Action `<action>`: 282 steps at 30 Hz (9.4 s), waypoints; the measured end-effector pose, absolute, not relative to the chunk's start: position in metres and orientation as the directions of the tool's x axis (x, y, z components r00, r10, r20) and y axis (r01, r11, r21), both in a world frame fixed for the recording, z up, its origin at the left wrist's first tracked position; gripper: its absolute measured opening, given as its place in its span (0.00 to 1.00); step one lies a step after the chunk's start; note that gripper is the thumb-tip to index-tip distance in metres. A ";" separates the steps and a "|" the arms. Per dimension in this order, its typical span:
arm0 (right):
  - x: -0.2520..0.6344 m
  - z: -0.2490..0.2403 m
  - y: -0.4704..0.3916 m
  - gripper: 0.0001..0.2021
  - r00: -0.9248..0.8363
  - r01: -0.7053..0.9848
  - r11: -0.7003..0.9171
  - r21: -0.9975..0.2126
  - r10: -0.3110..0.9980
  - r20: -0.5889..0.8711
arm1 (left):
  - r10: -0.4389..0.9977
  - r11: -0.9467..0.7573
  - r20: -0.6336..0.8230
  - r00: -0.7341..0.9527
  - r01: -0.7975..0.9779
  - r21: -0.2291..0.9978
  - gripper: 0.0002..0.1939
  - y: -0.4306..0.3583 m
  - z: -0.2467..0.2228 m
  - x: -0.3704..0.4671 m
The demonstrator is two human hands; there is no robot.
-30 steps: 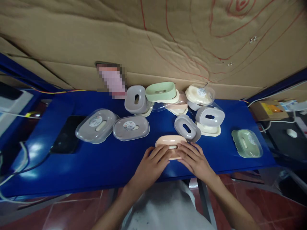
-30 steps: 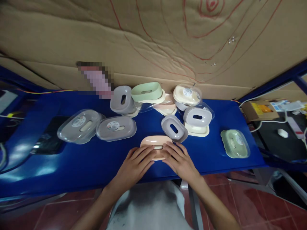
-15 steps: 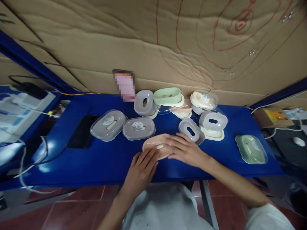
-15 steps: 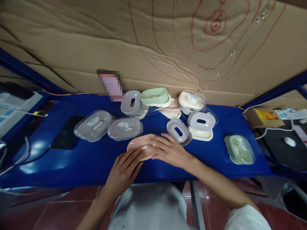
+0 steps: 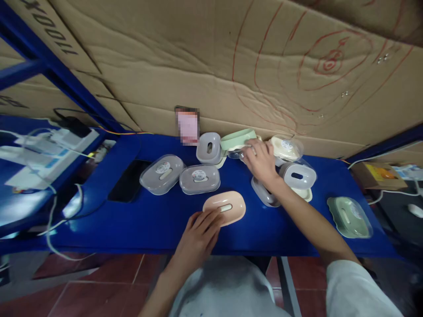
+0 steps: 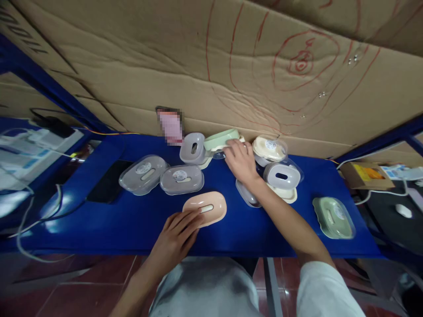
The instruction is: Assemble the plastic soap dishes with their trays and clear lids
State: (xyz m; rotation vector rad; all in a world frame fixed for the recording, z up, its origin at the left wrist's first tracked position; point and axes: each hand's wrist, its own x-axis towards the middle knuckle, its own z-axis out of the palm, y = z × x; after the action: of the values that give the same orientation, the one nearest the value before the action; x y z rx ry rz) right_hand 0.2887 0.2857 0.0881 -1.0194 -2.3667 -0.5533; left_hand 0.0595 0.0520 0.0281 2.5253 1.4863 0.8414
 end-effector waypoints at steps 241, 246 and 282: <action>0.364 0.065 0.181 0.21 -0.531 0.610 0.763 -0.213 0.593 0.605 | 0.808 -0.573 0.450 0.381 0.686 0.448 0.11 0.067 0.030 0.079; 0.392 0.037 0.127 0.18 -0.459 0.743 0.609 -0.278 0.766 0.451 | 0.790 -0.600 0.456 0.411 0.672 0.433 0.10 0.067 0.033 0.068; 0.333 0.084 0.280 0.16 -0.479 0.858 0.513 0.009 0.794 0.373 | 0.813 -0.579 0.412 0.411 0.647 0.496 0.06 0.048 0.029 0.079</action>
State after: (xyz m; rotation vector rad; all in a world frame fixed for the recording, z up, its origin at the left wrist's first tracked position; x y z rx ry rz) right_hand 0.3333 0.2796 0.0840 -1.3789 -2.4370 -0.2778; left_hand 0.0790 0.0480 0.0286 2.4101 1.2781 0.9230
